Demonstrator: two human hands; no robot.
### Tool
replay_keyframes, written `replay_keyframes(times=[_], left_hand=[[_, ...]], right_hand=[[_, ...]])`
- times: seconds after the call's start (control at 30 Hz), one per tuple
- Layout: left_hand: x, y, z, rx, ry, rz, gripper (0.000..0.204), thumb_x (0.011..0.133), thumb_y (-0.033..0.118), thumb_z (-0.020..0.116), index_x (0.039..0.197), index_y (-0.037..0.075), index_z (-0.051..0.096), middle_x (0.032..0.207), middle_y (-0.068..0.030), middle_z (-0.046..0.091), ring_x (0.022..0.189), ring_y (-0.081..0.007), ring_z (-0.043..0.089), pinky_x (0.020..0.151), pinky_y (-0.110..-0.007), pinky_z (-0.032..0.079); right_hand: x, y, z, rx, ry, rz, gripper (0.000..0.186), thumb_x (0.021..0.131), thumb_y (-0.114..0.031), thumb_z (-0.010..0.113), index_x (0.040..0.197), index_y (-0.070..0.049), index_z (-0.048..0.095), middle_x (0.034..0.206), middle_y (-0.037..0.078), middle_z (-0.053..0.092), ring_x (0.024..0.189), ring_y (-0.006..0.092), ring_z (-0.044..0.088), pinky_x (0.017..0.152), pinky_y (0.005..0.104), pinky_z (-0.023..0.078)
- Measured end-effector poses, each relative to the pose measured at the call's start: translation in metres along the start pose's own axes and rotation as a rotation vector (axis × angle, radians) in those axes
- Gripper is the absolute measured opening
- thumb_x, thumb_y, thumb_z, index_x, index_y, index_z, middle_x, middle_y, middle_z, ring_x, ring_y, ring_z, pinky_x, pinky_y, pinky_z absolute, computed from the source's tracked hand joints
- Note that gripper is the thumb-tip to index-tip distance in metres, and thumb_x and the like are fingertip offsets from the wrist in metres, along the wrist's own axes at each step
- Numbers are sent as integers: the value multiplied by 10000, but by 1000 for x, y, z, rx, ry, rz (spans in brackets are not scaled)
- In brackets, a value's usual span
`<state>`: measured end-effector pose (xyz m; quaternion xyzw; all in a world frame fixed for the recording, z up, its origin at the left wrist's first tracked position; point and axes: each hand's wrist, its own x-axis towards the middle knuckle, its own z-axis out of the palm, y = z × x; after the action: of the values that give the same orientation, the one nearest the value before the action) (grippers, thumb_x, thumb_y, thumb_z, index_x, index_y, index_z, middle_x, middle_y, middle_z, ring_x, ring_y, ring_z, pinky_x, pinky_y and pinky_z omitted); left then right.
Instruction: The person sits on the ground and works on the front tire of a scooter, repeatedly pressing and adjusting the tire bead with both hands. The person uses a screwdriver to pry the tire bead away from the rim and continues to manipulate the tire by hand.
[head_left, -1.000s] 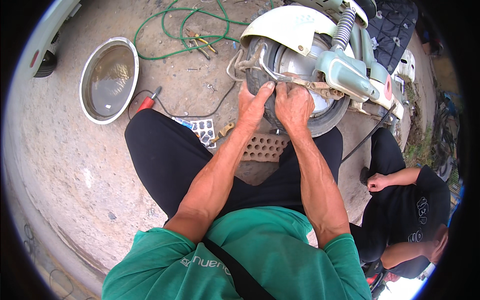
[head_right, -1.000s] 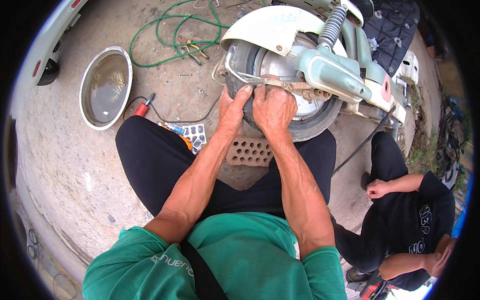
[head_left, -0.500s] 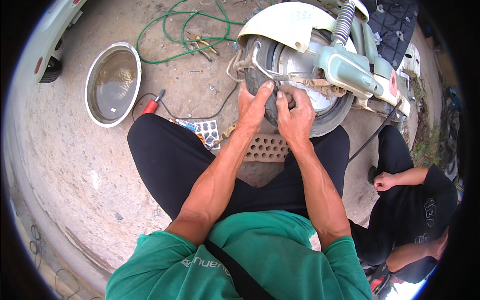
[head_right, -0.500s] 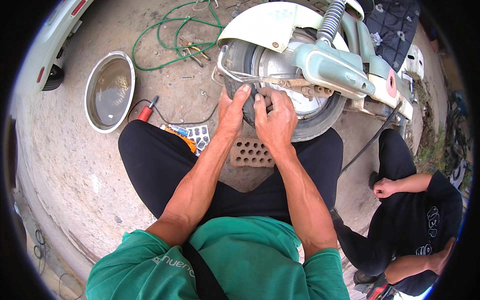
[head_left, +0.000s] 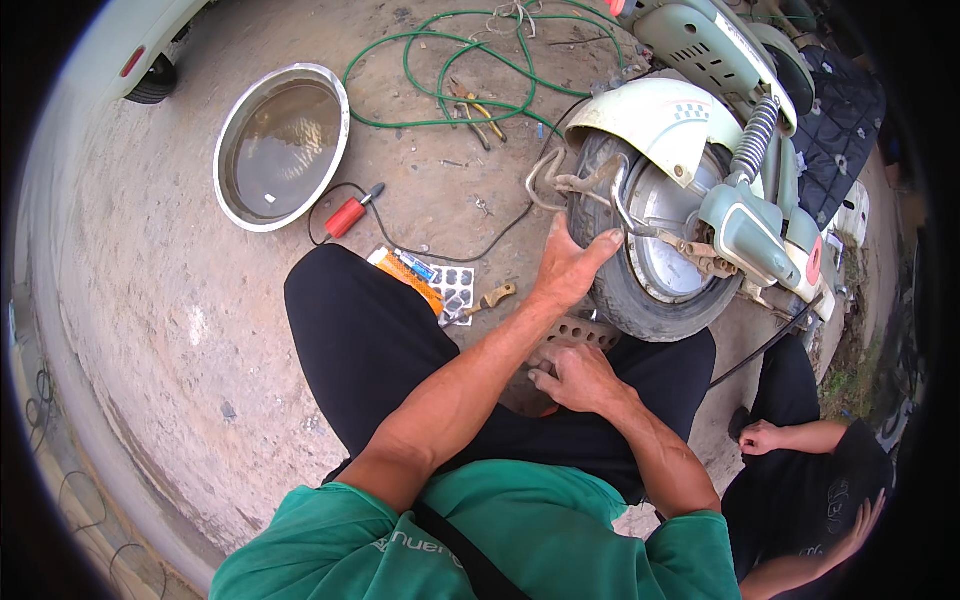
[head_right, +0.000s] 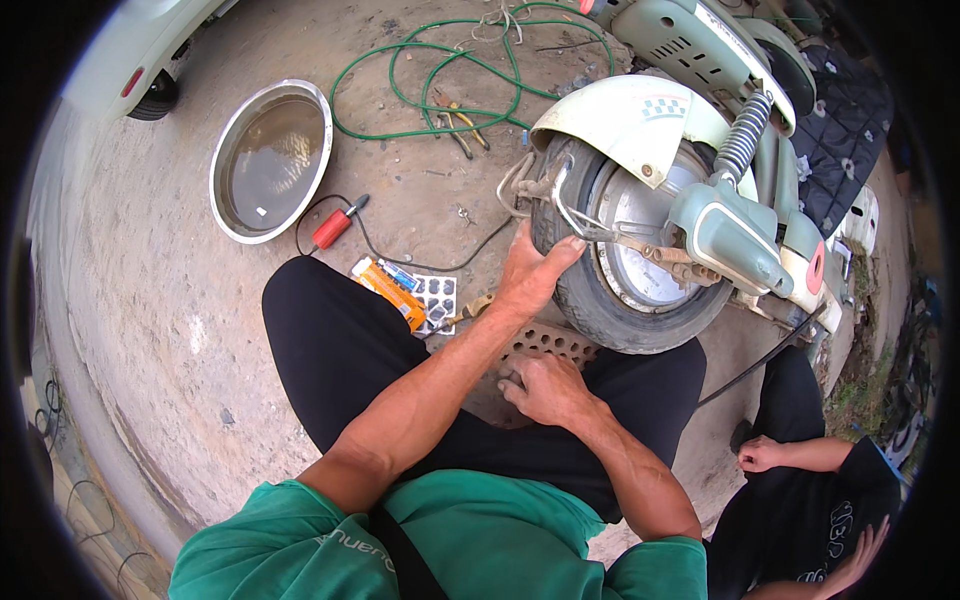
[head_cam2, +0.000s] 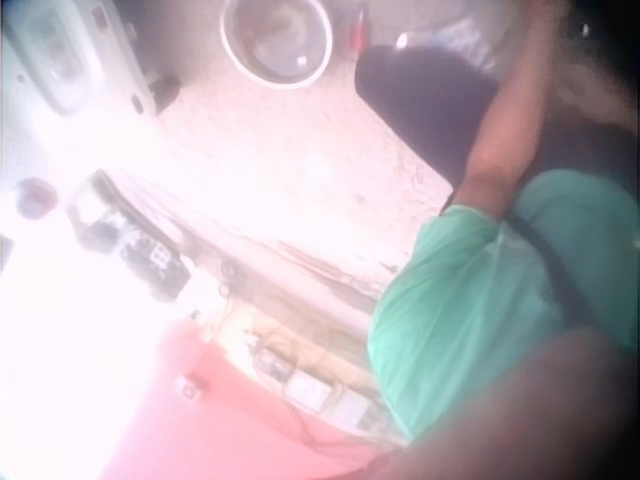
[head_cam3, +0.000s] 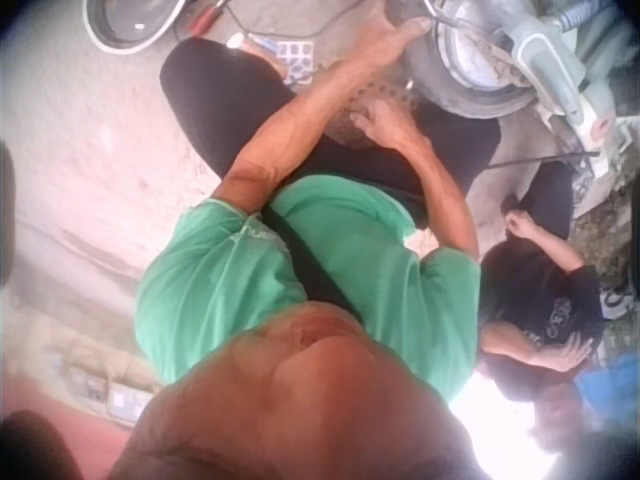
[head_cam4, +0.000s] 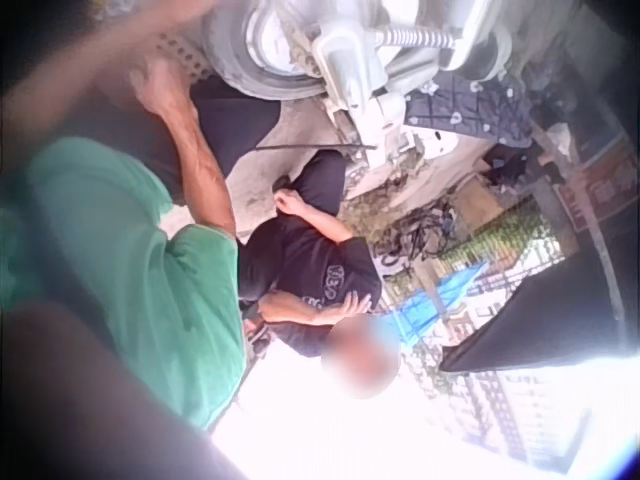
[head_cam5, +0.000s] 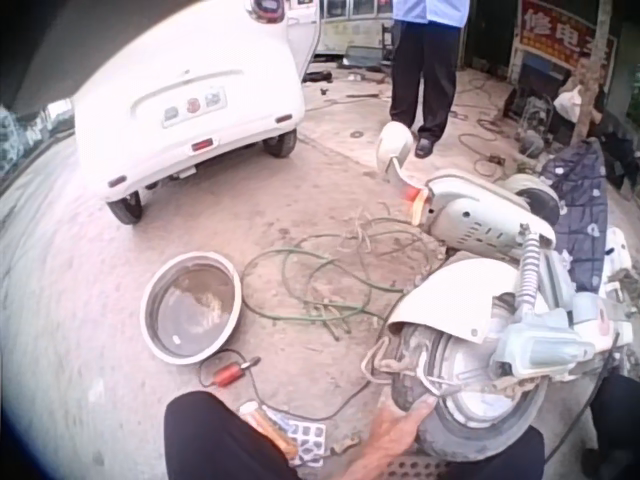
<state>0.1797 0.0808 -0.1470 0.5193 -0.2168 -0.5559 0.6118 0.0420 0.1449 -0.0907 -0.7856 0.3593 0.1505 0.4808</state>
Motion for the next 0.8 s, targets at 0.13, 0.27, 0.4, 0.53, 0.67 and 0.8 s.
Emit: replay_keyframes(times=[0.13,0.27,0.4,0.53,0.67,0.8], left_hand=[[-2,11,-1,30,4,8,797,881,413,849,1402,-95,525,1281,-208,694,1185,-271,657,1073,-416,509],[-1,10,-2,69,-11,-16,782,887,396,850,1396,-96,516,1263,-199,691,1165,-255,650,1066,-405,511],[1,14,-4,108,-14,-64,847,873,428,846,1427,-121,514,1297,-174,700,1202,-252,651,1103,-380,479],[2,8,-7,106,-65,-32,906,888,429,857,1438,-156,437,1343,-268,669,1277,-325,641,1132,-428,481],[1,6,-10,47,-84,-15,908,882,410,871,1444,-152,432,1359,-272,661,1292,-322,636,1146,-423,472],[0,8,-9,159,-57,16,881,869,414,854,1481,-101,484,1386,-219,627,1343,-271,554,1219,-402,362]], right_hand=[[66,32,18,-49,125,-102,300,941,-242,772,1118,-2,744,979,198,774,919,407,740,847,523,566],[168,47,42,62,215,83,303,930,-232,791,1109,4,727,996,200,783,956,433,745,861,534,565],[246,52,53,123,522,144,260,931,-242,800,1065,-28,736,955,164,797,924,392,762,817,517,576],[291,63,58,73,705,200,327,913,-258,839,1124,-38,721,1046,165,783,1023,408,743,862,516,577],[315,62,65,63,741,219,370,904,-255,854,1164,-46,696,1143,192,750,1102,438,715,914,533,570],[326,70,60,32,695,268,361,918,-245,835,1181,-42,694,1163,220,748,1122,457,710,937,552,572]])
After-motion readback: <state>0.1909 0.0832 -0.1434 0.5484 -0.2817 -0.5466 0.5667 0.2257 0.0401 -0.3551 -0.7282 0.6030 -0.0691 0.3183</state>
